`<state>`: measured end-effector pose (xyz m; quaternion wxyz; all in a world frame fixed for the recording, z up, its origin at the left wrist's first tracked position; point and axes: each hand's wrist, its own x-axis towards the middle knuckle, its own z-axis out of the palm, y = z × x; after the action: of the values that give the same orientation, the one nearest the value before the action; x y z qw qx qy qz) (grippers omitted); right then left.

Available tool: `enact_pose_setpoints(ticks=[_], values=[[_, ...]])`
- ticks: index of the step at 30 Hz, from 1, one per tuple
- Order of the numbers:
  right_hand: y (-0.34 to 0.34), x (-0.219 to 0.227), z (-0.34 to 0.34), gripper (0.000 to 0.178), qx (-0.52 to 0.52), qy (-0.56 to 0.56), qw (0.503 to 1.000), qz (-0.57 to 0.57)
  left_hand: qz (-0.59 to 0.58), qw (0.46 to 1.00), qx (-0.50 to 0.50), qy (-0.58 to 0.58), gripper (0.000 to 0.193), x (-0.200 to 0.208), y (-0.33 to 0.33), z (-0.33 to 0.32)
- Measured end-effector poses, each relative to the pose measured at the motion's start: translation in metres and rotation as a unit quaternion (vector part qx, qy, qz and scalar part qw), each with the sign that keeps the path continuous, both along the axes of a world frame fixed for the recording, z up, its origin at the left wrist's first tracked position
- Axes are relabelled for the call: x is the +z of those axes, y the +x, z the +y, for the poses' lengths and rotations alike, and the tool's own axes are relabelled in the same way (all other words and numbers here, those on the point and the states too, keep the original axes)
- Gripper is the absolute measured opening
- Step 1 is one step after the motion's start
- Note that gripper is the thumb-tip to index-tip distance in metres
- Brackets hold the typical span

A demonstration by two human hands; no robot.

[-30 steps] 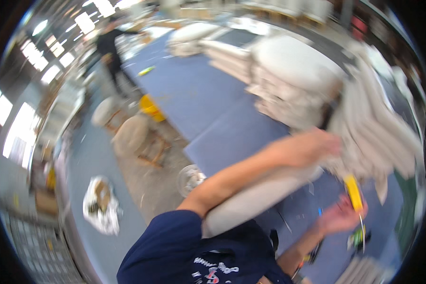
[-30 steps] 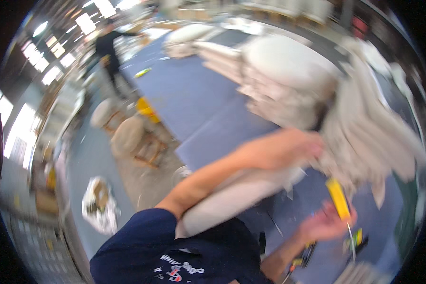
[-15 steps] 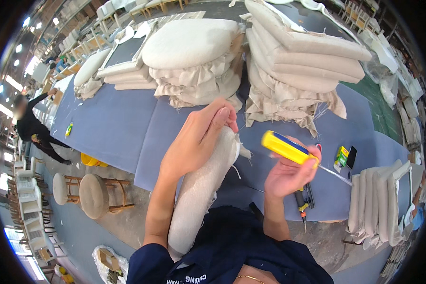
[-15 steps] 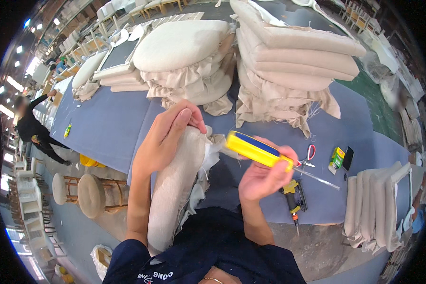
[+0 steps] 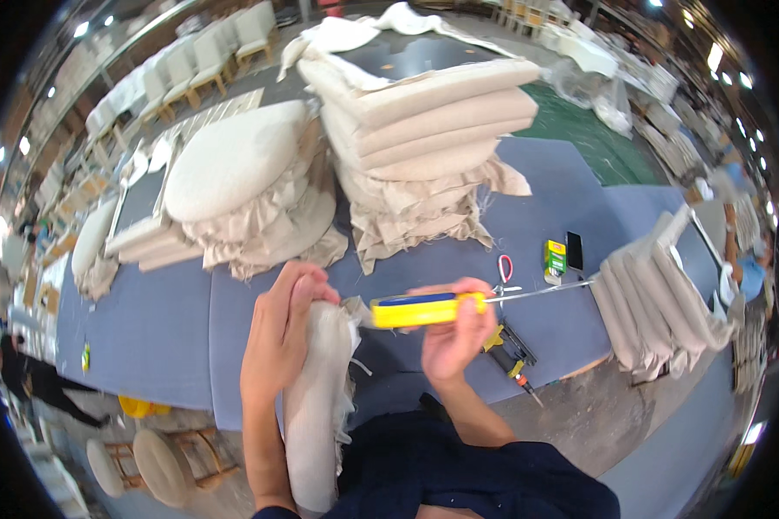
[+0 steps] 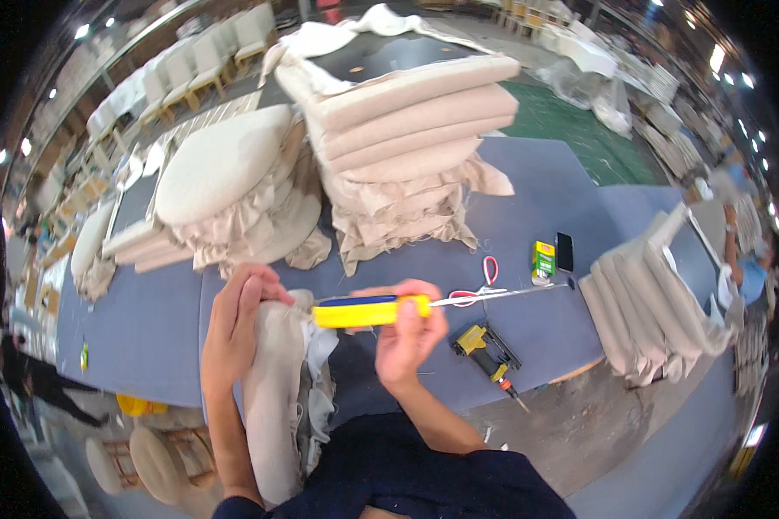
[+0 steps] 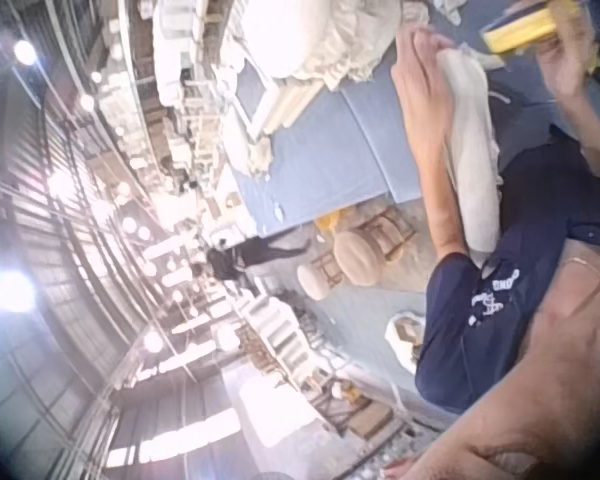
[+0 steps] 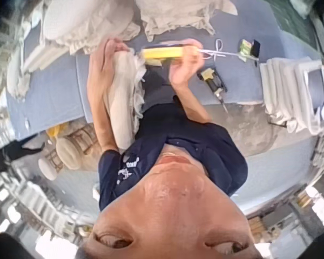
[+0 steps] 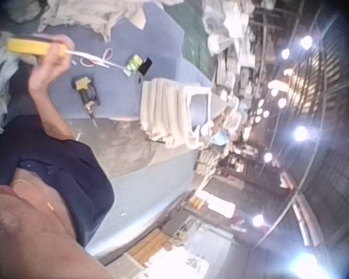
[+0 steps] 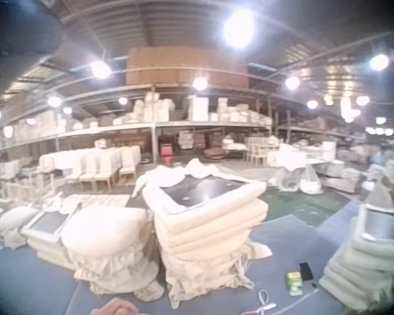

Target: The person is upholstering a chair seat by hand. They pull and smooth a white fabric cover over a foam cushion, using a staple gun to secure the material to the underside of the seat. The person also uses a screwdriver to adjust the fabric and scissors to trim excess material.

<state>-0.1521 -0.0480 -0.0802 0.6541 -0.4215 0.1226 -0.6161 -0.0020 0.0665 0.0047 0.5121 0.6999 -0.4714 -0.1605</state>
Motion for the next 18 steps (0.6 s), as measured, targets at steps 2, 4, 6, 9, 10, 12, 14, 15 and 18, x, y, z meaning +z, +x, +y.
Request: enact_pose_setpoints(ticks=[2, 4, 6, 9, 10, 12, 14, 15, 18], values=[[-0.004, -0.012, 0.003, 0.025, -0.001, 0.007, 0.997, -0.083, -0.007, 1.0, 0.0, -0.024, 0.026, -0.003, -0.01, -0.005], [0.013, -0.025, 0.026, 0.025, 0.029, 0.006, 0.996, -0.08, -0.021, 1.0, -0.005, 0.017, 0.026, 0.005, -0.02, -0.015], [0.003, -0.012, 0.014, 0.025, 0.053, -0.044, 0.998, -0.003, -0.013, 1.0, 0.007, 0.014, 0.026, 0.003, -0.018, -0.014], [-0.017, -0.011, 0.006, 0.024, 0.024, -0.001, 0.997, -0.068, -0.012, 1.0, 0.01, -0.006, 0.03, -0.002, -0.014, -0.008], [-0.021, -0.018, 0.008, 0.024, 0.021, 0.022, 0.994, -0.101, -0.027, 0.999, -0.015, 0.01, 0.033, 0.001, -0.019, -0.014], [-0.007, -0.02, 0.026, 0.023, 0.045, -0.008, 0.993, -0.105, -0.05, 0.996, -0.06, 0.047, 0.039, 0.003, -0.031, -0.027], [-0.017, -0.009, 0.013, 0.023, 0.056, -0.083, 0.995, -0.026, 0.0, 0.999, -0.025, 0.024, 0.042, 0.001, -0.018, -0.019], [-0.027, 0.0, 0.01, 0.023, 0.05, -0.089, 0.994, -0.037, 0.024, 1.0, -0.008, 0.01, 0.044, 0.001, -0.012, -0.017], [-0.027, -0.004, 0.007, 0.028, 0.046, -0.025, 0.996, -0.077, -0.026, 0.999, -0.018, 0.009, 0.047, -0.003, -0.019, -0.01]])
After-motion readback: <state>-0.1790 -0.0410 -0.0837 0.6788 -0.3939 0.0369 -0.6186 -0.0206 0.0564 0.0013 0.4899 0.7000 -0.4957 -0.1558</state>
